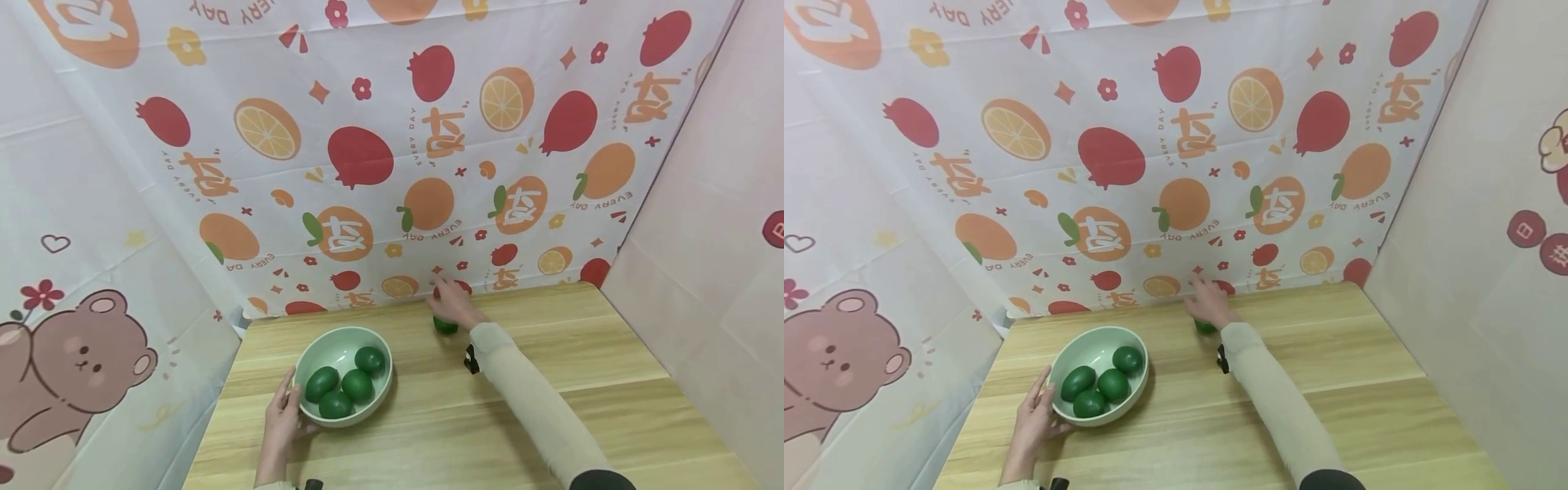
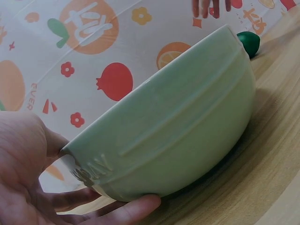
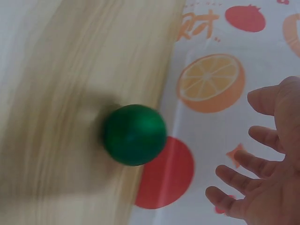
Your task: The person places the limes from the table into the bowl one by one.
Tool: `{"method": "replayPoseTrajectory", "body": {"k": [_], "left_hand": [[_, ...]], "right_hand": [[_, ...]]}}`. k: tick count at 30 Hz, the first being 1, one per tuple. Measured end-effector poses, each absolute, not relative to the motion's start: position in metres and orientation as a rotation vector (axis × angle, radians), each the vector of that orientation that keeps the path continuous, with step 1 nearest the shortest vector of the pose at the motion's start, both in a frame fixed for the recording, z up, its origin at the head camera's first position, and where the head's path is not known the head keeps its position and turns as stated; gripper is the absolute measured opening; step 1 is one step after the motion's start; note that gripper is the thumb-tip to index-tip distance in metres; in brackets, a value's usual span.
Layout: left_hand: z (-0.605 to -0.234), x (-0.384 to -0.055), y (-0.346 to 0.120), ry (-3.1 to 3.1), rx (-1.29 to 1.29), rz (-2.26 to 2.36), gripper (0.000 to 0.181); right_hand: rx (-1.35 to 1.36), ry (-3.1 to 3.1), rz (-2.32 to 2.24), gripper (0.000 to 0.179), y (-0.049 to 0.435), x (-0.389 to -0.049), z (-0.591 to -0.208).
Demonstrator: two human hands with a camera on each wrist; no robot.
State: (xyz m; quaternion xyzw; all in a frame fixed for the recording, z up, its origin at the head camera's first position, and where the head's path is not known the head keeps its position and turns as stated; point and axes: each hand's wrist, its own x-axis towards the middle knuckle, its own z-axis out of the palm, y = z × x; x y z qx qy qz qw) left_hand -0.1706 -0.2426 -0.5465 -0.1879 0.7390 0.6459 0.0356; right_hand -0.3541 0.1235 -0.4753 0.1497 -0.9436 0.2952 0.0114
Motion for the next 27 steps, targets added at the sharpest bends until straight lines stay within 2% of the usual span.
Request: {"method": "replayPoseTrajectory", "body": {"k": [5,12,27], "left_hand": [[-0.547,-0.171,-0.243,2.255,-0.584,2.003,0.060],[-0.547,-0.170,-0.242,2.230,-0.594,2.017,0.059],[-0.541,-0.173,-0.240,2.227,-0.617,2.005,0.060]], "right_hand": [[0.427,-3.025,0.914,0.059,0.130,-0.354,-0.488],[0.426,-3.069,0.876,0.054,0.133,-0.353,-0.505],[0.423,-3.081,0.869,0.053,0.130,-0.349,-0.520]]}}
